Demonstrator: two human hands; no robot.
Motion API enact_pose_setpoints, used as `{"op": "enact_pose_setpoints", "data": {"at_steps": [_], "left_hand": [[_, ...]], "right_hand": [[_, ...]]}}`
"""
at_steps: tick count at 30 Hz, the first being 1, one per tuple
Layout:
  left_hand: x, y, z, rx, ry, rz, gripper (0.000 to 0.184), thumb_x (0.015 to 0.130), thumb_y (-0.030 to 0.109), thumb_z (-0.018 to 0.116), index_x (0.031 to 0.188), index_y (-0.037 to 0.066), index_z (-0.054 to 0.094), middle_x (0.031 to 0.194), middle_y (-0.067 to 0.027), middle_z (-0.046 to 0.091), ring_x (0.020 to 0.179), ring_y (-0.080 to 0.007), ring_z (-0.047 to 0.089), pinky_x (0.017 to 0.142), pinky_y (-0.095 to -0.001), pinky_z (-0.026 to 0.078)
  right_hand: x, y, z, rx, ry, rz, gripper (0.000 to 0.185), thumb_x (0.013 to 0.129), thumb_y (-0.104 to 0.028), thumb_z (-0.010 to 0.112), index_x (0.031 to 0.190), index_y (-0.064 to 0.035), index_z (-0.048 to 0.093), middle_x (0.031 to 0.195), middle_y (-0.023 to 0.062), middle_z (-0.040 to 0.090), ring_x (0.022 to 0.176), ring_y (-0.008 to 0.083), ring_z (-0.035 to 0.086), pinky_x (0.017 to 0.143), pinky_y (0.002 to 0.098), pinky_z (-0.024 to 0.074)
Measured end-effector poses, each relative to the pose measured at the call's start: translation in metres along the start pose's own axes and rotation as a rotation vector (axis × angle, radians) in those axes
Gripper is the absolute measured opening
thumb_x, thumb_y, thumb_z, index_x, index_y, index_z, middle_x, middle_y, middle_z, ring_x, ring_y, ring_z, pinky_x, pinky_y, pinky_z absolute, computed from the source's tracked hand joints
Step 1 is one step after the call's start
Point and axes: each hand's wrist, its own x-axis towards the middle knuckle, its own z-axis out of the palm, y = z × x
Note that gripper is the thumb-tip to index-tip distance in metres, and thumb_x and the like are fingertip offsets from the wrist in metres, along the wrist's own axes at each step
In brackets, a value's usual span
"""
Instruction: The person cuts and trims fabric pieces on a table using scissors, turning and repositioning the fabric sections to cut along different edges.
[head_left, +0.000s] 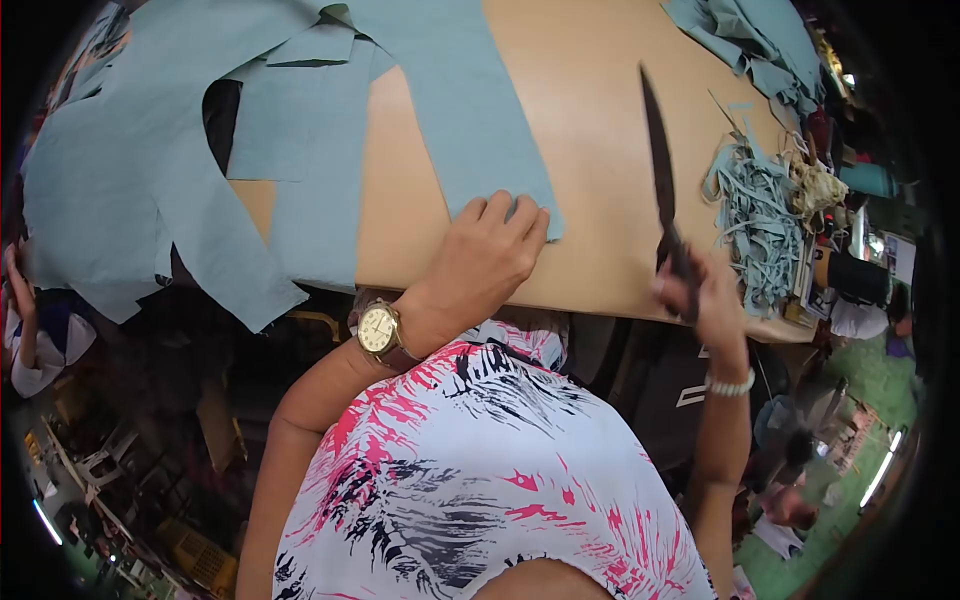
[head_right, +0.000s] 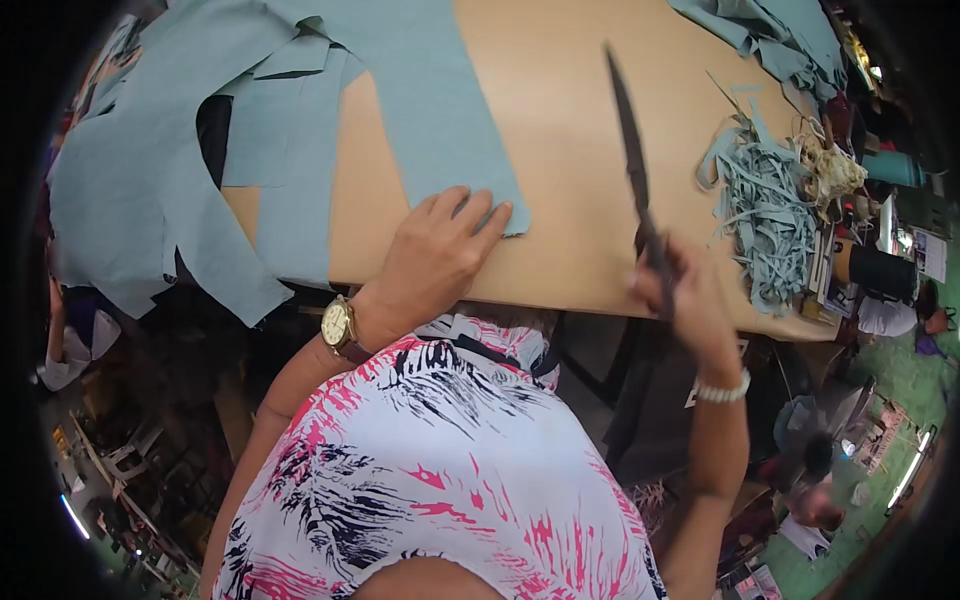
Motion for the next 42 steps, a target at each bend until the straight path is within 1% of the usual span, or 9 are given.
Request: {"op": "enact_pose_setpoints", "data": {"at_steps": [4, 6, 9, 12, 21, 24, 30, 33, 42], "left_hand": [[0.002, -0.006, 0.014, -0.122, 0.204, 0.050, 0.031, 0.067, 0.007, 0.054, 0.097, 0.000, 0.059, 0.102, -0.0124, 0.055, 0.096, -0.0264, 0.053, 0.079, -0.0356, 0.044], [0.002, -0.008, 0.019, -0.142, 0.279, 0.069, 0.031, 0.067, 0.006, 0.054, 0.097, 0.000, 0.060, 0.103, -0.0123, 0.056, 0.097, -0.0263, 0.054, 0.079, -0.0359, 0.044], [-0.001, -0.006, 0.018, -0.199, 0.296, 0.072, 0.030, 0.068, 0.006, 0.053, 0.097, 0.001, 0.060, 0.102, -0.0119, 0.058, 0.098, -0.0263, 0.054, 0.081, -0.0365, 0.044], [-0.004, -0.006, 0.018, -0.210, 0.286, 0.078, 0.031, 0.069, 0.007, 0.052, 0.098, 0.002, 0.060, 0.102, -0.0116, 0.058, 0.097, -0.0266, 0.055, 0.080, -0.0370, 0.045], [-0.003, -0.008, 0.019, -0.227, 0.283, 0.099, 0.028, 0.070, 0.007, 0.051, 0.097, 0.003, 0.061, 0.101, -0.0106, 0.058, 0.098, -0.0248, 0.055, 0.082, -0.0374, 0.046], [-0.004, -0.011, 0.020, -0.271, 0.250, 0.084, 0.034, 0.070, 0.007, 0.055, 0.103, 0.002, 0.057, 0.104, -0.0116, 0.057, 0.100, -0.0256, 0.055, 0.083, -0.0371, 0.046], [-0.005, -0.023, 0.000, -0.649, 0.148, -0.054, 0.060, 0.067, 0.010, 0.065, 0.122, 0.001, 0.042, 0.114, -0.0166, 0.053, 0.103, -0.0322, 0.052, 0.085, -0.0355, 0.044], [0.006, -0.035, -0.012, -0.729, 0.105, 0.027, 0.060, 0.069, 0.011, 0.064, 0.123, 0.000, 0.041, 0.115, -0.0176, 0.051, 0.104, -0.0330, 0.051, 0.086, -0.0365, 0.044], [0.040, -0.069, -0.027, -0.450, -0.046, 0.157, 0.043, 0.071, 0.012, 0.062, 0.112, 0.007, 0.051, 0.119, -0.0126, 0.050, 0.109, -0.0309, 0.048, 0.089, -0.0355, 0.042]], "right_hand": [[-0.063, 0.025, 0.033, 0.216, -0.106, 0.261, 0.028, 0.068, -0.012, 0.074, 0.068, -0.0057, 0.047, 0.054, -0.0010, 0.049, 0.047, 0.0062, 0.050, 0.042, 0.0182, 0.0367], [-0.085, 0.036, 0.043, 0.329, -0.129, 0.368, 0.030, 0.068, -0.012, 0.074, 0.063, -0.0061, 0.046, 0.052, -0.0020, 0.047, 0.044, 0.0054, 0.047, 0.040, 0.0178, 0.0346], [-0.113, 0.069, 0.055, 0.272, -0.167, 0.286, 0.028, 0.068, -0.009, 0.072, 0.060, -0.0042, 0.046, 0.053, -0.0048, 0.043, 0.050, 0.0021, 0.038, 0.044, 0.0189, 0.0289], [-0.119, 0.059, 0.062, 0.396, -0.202, 0.320, 0.023, 0.068, -0.008, 0.069, 0.062, -0.0029, 0.047, 0.054, -0.0048, 0.042, 0.053, 0.0026, 0.036, 0.046, 0.0198, 0.0275], [-0.084, 0.033, 0.070, 0.259, -0.233, 0.304, 0.018, 0.067, -0.009, 0.066, 0.066, -0.0024, 0.050, 0.056, -0.0045, 0.043, 0.053, 0.0024, 0.036, 0.046, 0.0198, 0.0271], [-0.079, 0.029, 0.072, 0.314, -0.236, 0.329, 0.018, 0.067, -0.010, 0.067, 0.067, -0.0028, 0.051, 0.057, -0.0047, 0.044, 0.053, 0.0021, 0.037, 0.046, 0.0192, 0.0268], [-0.080, 0.035, 0.076, 0.358, -0.232, 0.314, 0.017, 0.069, -0.009, 0.066, 0.068, -0.0025, 0.051, 0.058, -0.0052, 0.044, 0.054, 0.0017, 0.036, 0.047, 0.0186, 0.0264], [-0.080, 0.041, 0.080, 0.402, -0.213, 0.269, 0.017, 0.070, -0.007, 0.066, 0.068, -0.0023, 0.051, 0.058, -0.0056, 0.043, 0.053, 0.0016, 0.036, 0.047, 0.0186, 0.0260], [-0.082, 0.048, 0.090, 0.480, -0.171, 0.262, 0.018, 0.071, -0.008, 0.067, 0.068, -0.0027, 0.050, 0.058, -0.0058, 0.042, 0.055, 0.0015, 0.035, 0.048, 0.0185, 0.0255]]}}
